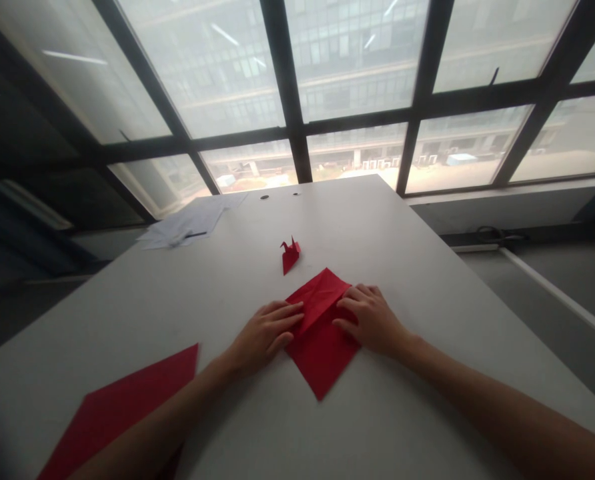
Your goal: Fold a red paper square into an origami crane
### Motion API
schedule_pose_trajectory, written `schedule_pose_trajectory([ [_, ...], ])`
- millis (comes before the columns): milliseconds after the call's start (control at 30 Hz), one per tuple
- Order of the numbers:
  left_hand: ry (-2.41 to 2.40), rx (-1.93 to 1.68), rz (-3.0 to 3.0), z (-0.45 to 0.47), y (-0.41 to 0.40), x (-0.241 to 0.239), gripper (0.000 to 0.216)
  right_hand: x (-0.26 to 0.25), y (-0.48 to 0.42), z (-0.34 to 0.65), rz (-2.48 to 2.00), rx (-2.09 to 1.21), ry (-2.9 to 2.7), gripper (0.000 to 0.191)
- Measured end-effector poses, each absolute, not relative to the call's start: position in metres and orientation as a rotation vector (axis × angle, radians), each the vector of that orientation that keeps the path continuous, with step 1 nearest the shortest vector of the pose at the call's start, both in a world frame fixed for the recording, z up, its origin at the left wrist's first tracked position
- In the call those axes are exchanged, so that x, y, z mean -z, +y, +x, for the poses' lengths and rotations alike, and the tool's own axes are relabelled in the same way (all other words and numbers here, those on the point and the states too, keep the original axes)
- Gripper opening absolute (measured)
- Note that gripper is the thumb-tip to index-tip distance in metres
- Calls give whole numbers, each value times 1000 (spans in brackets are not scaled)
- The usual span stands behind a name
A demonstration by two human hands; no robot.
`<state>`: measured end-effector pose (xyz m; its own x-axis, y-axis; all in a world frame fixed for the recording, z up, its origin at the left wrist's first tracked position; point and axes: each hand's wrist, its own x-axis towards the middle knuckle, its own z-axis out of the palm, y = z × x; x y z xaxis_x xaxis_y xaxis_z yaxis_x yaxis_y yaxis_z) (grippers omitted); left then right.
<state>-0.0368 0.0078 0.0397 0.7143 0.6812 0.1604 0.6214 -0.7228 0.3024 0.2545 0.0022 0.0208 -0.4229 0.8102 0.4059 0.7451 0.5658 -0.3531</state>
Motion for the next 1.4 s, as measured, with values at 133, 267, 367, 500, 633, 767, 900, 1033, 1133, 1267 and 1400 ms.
schedule_pose_trajectory([
  [133,1043,-521,2624,-39,7,-41,40,-18,5,255,-1158,-283,-2338,22],
  [267,1092,-714,2600,-41,15,-33,36,-15,11,259,-1068,-313,-2362,29],
  [367,1044,-567,2655,-42,20,-28,47,-17,10,258,-1065,-286,-2336,26],
  [500,1048,-332,2659,-42,23,-24,54,-21,4,257,-1140,-281,-2295,22],
  [633,1072,-290,2648,-42,23,-24,53,-22,1,259,-1159,-276,-2384,42],
  [767,1057,-240,2669,-43,24,-22,64,-20,3,261,-1196,-270,-2387,44],
  [900,1078,-247,2642,-43,27,-19,65,-18,6,262,-1188,-270,-2388,44],
  [1033,1090,-290,2585,-43,28,-20,64,-15,9,265,-1193,-295,-2386,45],
  [1133,1115,-351,2539,-43,29,-20,59,-12,11,267,-1195,-314,-2379,43],
  [1267,1110,-452,2512,-44,30,-17,53,-9,13,269,-1148,-333,-2357,34],
  [1400,1091,-582,2510,-46,31,-13,39,-8,14,271,-1043,-324,-2311,17],
])
